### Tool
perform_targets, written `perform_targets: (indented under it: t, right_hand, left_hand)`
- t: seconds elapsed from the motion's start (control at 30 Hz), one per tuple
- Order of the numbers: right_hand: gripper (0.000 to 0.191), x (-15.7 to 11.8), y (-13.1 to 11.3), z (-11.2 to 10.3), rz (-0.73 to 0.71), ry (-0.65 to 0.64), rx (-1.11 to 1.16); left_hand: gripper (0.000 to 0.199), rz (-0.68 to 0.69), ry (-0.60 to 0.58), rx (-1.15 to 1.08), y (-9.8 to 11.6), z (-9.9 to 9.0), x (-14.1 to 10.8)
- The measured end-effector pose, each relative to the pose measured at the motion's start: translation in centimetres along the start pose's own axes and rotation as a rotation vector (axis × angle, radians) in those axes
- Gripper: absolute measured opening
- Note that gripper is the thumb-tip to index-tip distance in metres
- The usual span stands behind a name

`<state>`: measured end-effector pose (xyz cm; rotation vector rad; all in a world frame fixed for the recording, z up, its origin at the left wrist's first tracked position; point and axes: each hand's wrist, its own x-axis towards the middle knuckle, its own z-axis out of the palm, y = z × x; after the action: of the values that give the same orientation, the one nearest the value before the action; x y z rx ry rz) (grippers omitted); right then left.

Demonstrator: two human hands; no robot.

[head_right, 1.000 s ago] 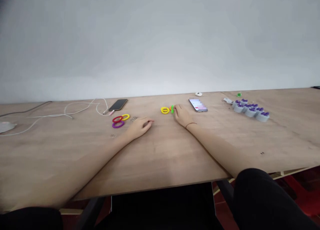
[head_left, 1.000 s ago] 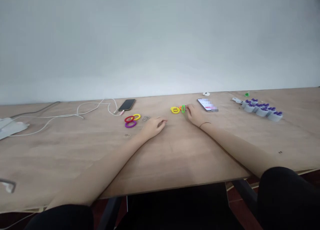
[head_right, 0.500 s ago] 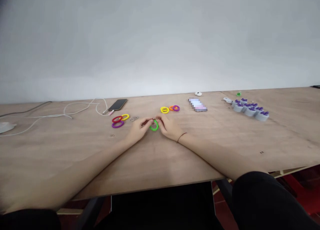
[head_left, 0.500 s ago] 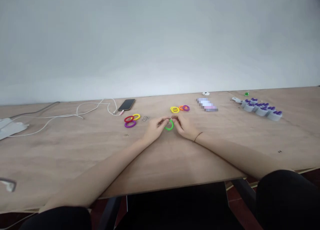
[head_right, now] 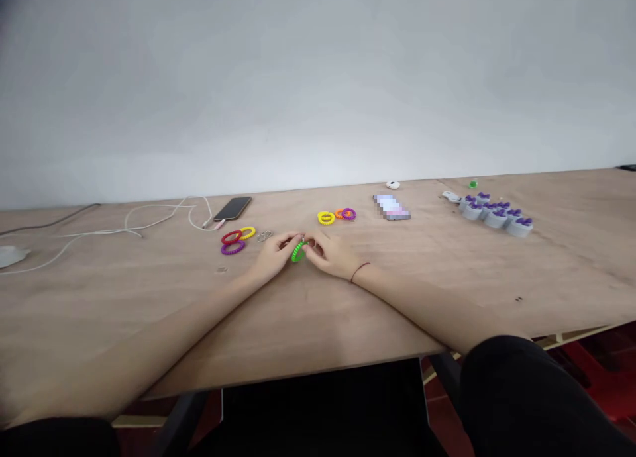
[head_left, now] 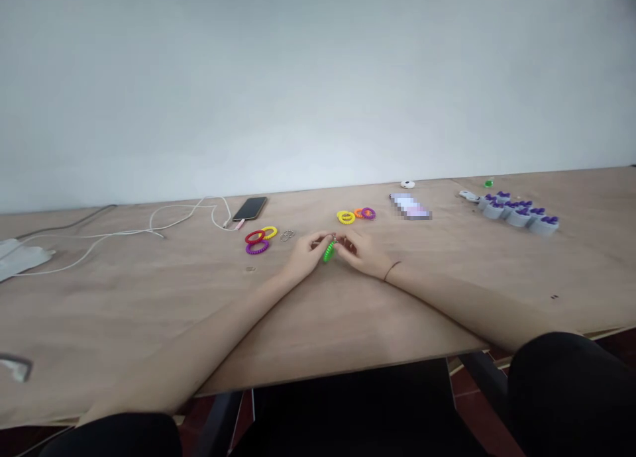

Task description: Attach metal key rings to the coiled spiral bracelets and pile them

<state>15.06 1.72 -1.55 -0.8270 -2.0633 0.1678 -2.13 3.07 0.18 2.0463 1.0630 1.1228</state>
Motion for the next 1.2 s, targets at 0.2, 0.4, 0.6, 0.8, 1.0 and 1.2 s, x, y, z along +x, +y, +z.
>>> perform_targets:
  t: [0.2,0.4,0.6,0.8,1.0,1.2]
  right_hand:
    - [0.020,0.2,0.6,0.4,0.060,-0.005,0.053]
    - [0.018,0.3,0.9,0.5,0.061,0.080,0.033]
    - [0.016,0.4,0.9,0.5,0.080,0.101,0.068]
    - [0.012,0.3,0.2,0.3,0.121,0.098,0.106]
    - [0.013,0.2,-0.4,0.4,0.127,0.197,0.084]
    - [0.015,0.1,-0.8,0.4,0.115,0.153,0.065]
  left_hand:
    - [0.029,0.021,0.013,0.012,0.5,-0.1,-0.3]
    - [0.030,0.038,-0.012,0.076,0.7,-0.1,-0.4]
    - [0.026,0.086,-0.057,0.056,0.7,0.1,-0.5]
    - [0.027,0.017,0.045,0.050,0.5,0.2,-0.6]
    - [0.023,0.003,0.095,0.046,0.6,0.2,-0.8]
    - [0.018,0.111,0.063,0.165,0.7,0.3,-0.9]
